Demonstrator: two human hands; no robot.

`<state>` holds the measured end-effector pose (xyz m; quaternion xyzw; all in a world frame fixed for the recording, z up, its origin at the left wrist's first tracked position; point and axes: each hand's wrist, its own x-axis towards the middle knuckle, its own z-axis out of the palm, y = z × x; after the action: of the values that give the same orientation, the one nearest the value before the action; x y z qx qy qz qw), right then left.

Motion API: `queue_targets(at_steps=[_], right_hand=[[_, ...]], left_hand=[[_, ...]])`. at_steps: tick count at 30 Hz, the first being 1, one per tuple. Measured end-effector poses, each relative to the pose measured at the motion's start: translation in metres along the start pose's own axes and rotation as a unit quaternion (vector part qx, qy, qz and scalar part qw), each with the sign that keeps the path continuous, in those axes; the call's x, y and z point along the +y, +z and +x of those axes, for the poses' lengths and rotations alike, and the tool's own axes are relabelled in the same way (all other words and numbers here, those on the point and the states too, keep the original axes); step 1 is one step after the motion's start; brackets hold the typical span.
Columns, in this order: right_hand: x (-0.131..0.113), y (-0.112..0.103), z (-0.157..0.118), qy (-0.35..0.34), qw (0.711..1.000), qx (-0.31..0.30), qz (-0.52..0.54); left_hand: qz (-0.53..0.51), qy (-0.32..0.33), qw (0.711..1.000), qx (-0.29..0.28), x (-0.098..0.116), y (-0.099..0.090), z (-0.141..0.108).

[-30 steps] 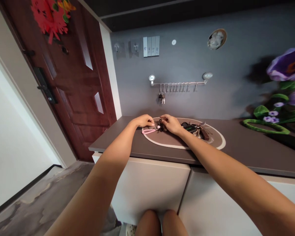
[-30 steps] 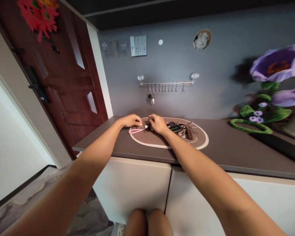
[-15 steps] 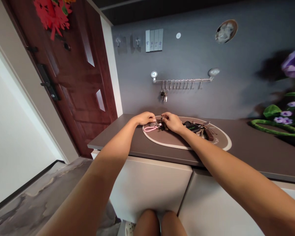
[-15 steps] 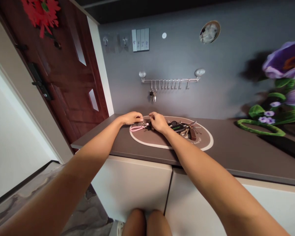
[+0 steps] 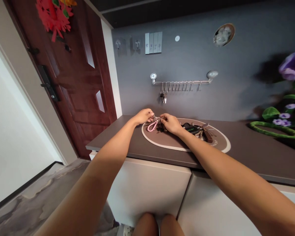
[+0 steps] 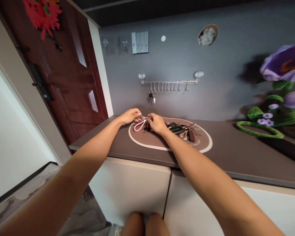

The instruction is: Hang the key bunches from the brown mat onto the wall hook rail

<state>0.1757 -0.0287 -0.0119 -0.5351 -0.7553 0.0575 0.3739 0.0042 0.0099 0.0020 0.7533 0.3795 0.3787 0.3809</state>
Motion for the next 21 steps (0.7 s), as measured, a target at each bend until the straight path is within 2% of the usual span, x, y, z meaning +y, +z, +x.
queue_targets(at_steps=[5,10,21], right_hand=[[-0.001,0.001,-0.001,-0.006,0.999,0.016,0.031],[-0.008,-0.001,-0.003,-0.015,0.998,0.033,0.047],[-0.018,0.003,-0.003,-0.108,0.987,0.09,0.072]], left_hand=[[-0.072,0.025,0.996,0.047,0.0,-0.002,0.003],[-0.124,0.044,0.988,0.082,0.009,-0.001,0.0],[-0.165,0.083,0.979,0.091,0.026,0.003,-0.005]])
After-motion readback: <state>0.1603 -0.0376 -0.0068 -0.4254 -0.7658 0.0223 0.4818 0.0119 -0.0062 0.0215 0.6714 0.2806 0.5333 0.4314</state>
